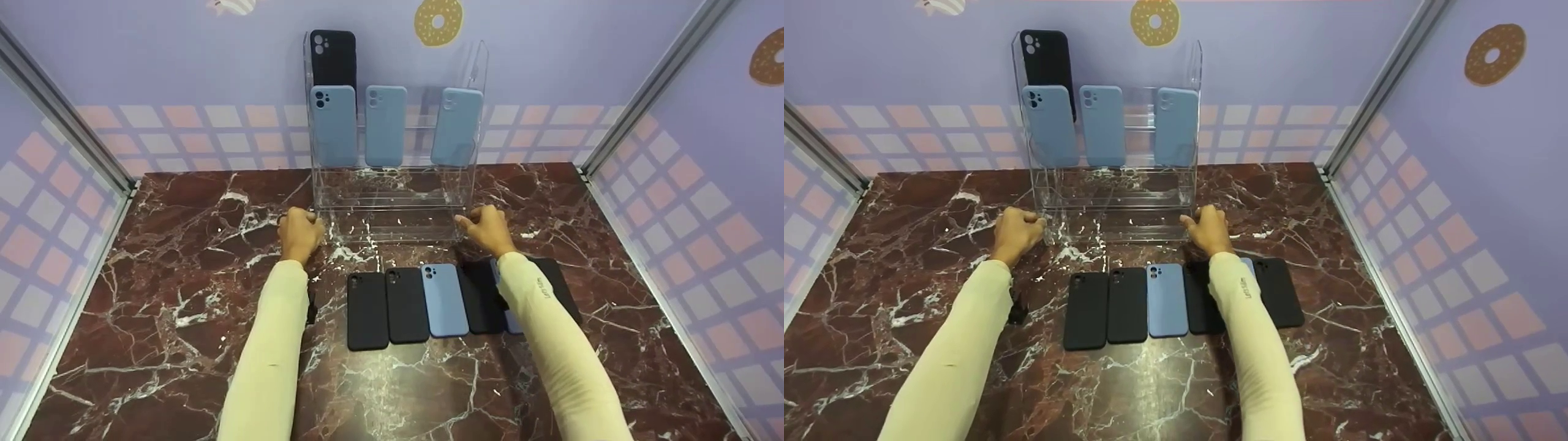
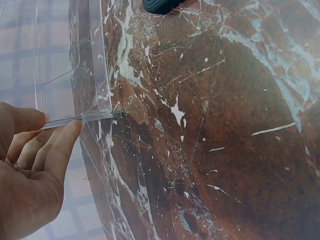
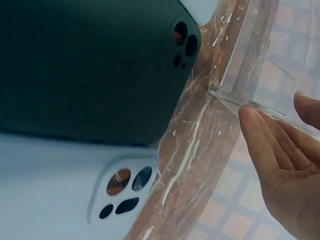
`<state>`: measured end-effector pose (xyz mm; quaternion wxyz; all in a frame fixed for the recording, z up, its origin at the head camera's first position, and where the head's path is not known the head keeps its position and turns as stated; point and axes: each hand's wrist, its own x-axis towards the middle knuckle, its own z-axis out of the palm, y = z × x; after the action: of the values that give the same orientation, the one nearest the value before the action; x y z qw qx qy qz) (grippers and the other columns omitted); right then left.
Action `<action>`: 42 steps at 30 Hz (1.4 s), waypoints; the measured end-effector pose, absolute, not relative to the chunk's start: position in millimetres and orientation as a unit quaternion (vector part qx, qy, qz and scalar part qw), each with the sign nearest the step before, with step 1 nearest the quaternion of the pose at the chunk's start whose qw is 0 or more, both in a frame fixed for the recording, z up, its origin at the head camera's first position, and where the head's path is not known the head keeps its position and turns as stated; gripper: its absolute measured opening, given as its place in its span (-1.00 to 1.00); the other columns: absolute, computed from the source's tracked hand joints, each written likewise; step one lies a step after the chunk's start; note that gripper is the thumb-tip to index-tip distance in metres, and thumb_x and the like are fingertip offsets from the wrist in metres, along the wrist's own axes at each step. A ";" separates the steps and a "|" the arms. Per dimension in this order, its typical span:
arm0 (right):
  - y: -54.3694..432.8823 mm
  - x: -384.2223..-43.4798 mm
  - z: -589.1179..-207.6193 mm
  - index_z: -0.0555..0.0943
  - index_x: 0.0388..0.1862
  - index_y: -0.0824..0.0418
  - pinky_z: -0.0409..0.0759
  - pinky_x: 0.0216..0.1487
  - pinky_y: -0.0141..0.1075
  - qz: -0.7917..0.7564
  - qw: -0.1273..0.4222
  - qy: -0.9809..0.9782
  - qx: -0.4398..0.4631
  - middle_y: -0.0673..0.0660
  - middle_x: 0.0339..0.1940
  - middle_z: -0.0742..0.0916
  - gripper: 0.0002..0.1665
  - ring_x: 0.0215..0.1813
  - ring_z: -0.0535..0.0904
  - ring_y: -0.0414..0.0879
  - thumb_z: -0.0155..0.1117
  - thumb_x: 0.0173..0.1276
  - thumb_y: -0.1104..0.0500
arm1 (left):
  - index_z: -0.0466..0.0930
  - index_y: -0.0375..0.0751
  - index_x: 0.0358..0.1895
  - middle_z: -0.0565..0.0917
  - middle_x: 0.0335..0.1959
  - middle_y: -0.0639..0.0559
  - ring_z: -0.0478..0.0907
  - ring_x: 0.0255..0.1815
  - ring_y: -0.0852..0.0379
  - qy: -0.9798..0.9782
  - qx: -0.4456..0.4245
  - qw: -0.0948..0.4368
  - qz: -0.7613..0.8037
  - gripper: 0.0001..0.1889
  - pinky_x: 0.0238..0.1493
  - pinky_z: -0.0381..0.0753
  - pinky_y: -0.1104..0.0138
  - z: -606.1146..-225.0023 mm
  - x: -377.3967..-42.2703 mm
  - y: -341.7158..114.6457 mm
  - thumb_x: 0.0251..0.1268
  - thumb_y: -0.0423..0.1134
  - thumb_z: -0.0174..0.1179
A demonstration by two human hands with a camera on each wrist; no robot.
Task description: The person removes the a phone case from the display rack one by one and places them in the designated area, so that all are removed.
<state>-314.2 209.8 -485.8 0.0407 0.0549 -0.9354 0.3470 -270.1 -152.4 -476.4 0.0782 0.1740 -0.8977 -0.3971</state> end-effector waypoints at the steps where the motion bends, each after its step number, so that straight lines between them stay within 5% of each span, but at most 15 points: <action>1: 209.1 -314.8 -486.2 0.74 -0.17 0.48 0.64 -0.09 0.02 0.345 0.039 -0.936 0.048 0.35 -0.28 0.79 -0.59 -0.27 0.69 0.15 0.36 0.44 0.07 | 0.78 -0.33 -0.07 0.75 -0.02 -0.27 0.63 0.09 -0.35 -0.897 0.174 0.078 -0.398 -0.75 0.20 0.52 -0.07 -476.2 -270.1 -152.4 0.31 -0.28 0.23; 11: 200.6 -321.7 -484.4 0.75 -0.39 0.39 0.60 0.03 0.12 0.325 0.038 -0.945 -0.019 0.34 -0.31 0.79 -0.70 -0.18 0.70 0.24 0.29 0.39 0.16 | 0.77 -0.33 -0.04 0.74 0.00 -0.27 0.62 0.10 -0.35 -0.900 0.170 0.077 -0.395 -0.73 0.21 0.51 -0.07 -477.0 -270.3 -152.7 0.32 -0.27 0.22; 18: 195.0 -324.9 -480.6 0.41 -0.70 0.18 0.55 -0.01 0.15 0.295 0.028 -0.954 -0.041 0.32 -0.38 0.73 -0.62 -0.24 0.58 0.24 0.23 0.31 0.16 | 0.80 -0.29 -0.22 0.77 -0.11 -0.25 0.66 0.03 -0.31 -0.906 0.153 0.083 -0.385 -0.80 0.16 0.52 -0.09 -480.0 -270.1 -154.1 0.34 -0.28 0.20; 32: 192.4 -321.9 -482.6 0.54 -0.63 0.25 0.58 0.07 0.18 0.304 0.039 -0.950 -0.053 0.42 -0.27 0.77 -0.70 -0.10 0.70 0.36 0.21 0.28 0.18 | 0.67 -0.39 0.12 0.70 0.03 -0.36 0.63 0.07 -0.37 -0.918 0.097 0.135 -0.359 -0.58 0.14 0.53 -0.14 -488.1 -255.4 -155.6 0.50 -0.08 0.19; 42: 192.8 -322.1 -482.9 0.67 -0.48 0.37 0.56 0.10 0.19 0.299 0.039 -0.952 -0.055 0.43 -0.18 0.77 -0.72 -0.02 0.68 0.37 0.22 0.31 0.17 | 0.62 -0.44 0.14 0.66 0.04 -0.35 0.55 0.14 -0.31 -0.898 0.065 0.245 -0.360 -0.65 0.28 0.43 -0.06 -464.7 -247.9 -141.0 0.49 -0.23 0.20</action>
<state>-322.1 192.8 -482.9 0.0394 -0.0546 -0.9518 0.2994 -247.9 -141.0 -464.7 0.2450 0.0650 -0.8980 -0.3597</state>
